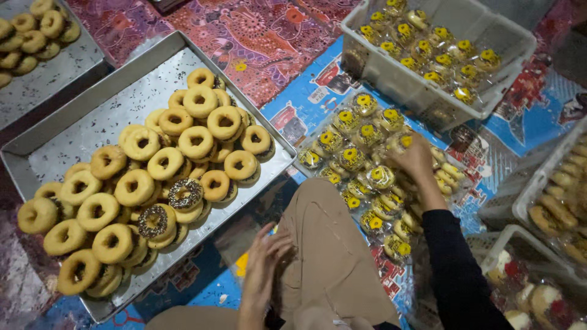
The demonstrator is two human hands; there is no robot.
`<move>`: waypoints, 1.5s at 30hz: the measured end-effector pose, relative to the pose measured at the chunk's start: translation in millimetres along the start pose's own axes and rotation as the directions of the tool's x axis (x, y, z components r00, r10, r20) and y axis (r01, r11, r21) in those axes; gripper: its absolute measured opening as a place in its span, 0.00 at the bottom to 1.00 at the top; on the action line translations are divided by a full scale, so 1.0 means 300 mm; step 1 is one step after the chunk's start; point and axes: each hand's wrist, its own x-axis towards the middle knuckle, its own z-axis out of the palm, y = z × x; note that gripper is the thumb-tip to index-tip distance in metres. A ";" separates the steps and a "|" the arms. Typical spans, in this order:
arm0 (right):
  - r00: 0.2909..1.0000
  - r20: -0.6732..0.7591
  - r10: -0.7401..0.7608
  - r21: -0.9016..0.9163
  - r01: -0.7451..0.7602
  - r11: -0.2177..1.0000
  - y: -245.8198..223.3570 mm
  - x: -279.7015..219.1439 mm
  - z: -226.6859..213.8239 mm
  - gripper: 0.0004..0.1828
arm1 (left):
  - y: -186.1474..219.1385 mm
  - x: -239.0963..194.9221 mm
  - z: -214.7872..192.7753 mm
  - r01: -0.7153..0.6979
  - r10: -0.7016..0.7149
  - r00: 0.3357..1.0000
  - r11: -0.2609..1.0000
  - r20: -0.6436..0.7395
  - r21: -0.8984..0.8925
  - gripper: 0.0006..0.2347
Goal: The person sits on the floor and repeatedly picks donuts from a metal tray, places them into small clear plastic bags, and sets the filled bags aside. The person handles both plain and chocolate-sprinkled donuts.
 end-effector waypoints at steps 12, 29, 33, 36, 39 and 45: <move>0.942 -0.170 -0.291 -0.139 0.269 0.953 0.120 0.033 0.074 0.41 | -0.025 -0.188 -0.470 -0.161 0.109 0.879 0.984 -0.465 -0.074 0.24; 0.321 0.381 -0.867 0.207 0.884 0.418 -0.986 -0.943 0.848 0.21 | -0.432 -0.084 -0.452 0.467 0.341 0.837 -0.033 -0.429 0.884 0.34; 0.221 0.507 -0.833 0.010 0.965 0.262 -1.013 -0.896 1.031 0.21 | -0.408 -0.107 -0.443 0.392 0.305 0.868 0.060 -0.391 0.918 0.31; 0.125 0.590 -0.797 0.132 0.960 0.248 -1.007 -0.893 1.014 0.18 | -0.393 -0.094 -0.486 0.392 0.300 0.867 0.082 -0.398 0.916 0.26; 0.097 0.607 -0.788 0.089 0.978 0.189 -0.989 -0.923 0.903 0.09 | -0.344 -0.065 -0.519 0.130 0.710 0.442 0.553 -0.548 0.823 0.32; 0.062 0.160 -0.985 0.179 0.980 0.091 -0.854 -0.989 0.486 0.10 | -0.278 -0.101 -0.335 -0.164 0.682 0.681 0.496 -0.266 0.852 0.12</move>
